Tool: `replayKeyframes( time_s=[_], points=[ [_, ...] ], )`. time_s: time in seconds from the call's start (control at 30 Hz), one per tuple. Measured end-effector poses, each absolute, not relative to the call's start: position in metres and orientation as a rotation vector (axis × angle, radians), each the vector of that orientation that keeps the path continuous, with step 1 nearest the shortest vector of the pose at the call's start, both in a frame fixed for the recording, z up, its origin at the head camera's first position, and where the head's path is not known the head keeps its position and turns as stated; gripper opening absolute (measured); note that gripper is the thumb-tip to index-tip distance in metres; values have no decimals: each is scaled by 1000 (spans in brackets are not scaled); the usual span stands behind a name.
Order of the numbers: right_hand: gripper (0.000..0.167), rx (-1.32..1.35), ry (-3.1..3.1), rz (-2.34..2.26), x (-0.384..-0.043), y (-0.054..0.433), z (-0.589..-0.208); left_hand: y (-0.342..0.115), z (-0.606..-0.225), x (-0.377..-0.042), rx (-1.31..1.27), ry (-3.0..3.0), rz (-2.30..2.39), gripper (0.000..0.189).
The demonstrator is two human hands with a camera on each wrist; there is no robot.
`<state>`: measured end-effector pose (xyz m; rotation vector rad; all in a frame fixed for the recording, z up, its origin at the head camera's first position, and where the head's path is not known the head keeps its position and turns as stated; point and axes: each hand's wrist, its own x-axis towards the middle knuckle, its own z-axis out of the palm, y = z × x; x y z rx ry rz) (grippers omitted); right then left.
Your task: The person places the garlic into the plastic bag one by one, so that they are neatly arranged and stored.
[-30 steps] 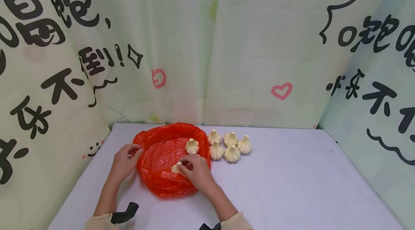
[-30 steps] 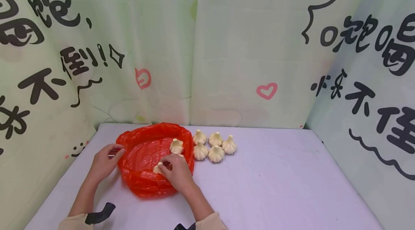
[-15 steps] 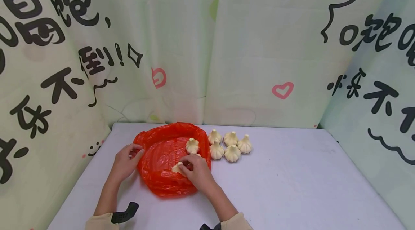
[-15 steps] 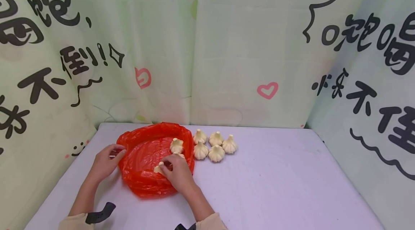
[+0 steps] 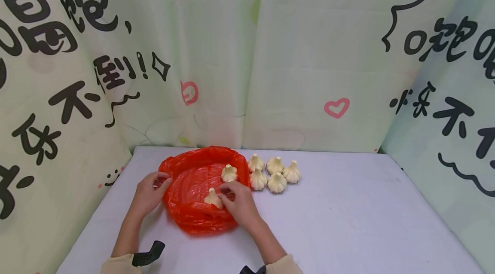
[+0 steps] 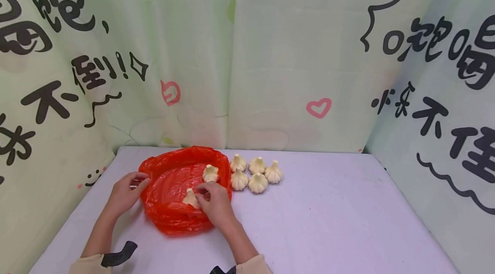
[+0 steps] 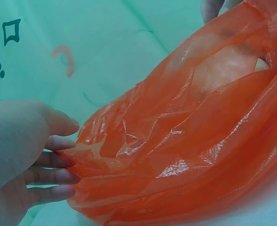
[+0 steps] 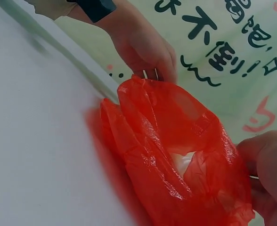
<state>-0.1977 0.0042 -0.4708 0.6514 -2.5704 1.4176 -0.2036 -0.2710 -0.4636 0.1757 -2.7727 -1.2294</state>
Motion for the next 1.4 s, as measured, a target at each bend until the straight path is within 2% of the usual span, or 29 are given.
replayKeyframes(
  time_s=[0.93,1.4],
  points=[
    [18,456,-2383,1479,-213,57,-460,-271,-466,-202,170,-2793,-1241,36],
    [21,358,-2323,1404,-220,92,-457,-272,-465,-203,151,-2806,-1226,35]
  ],
)
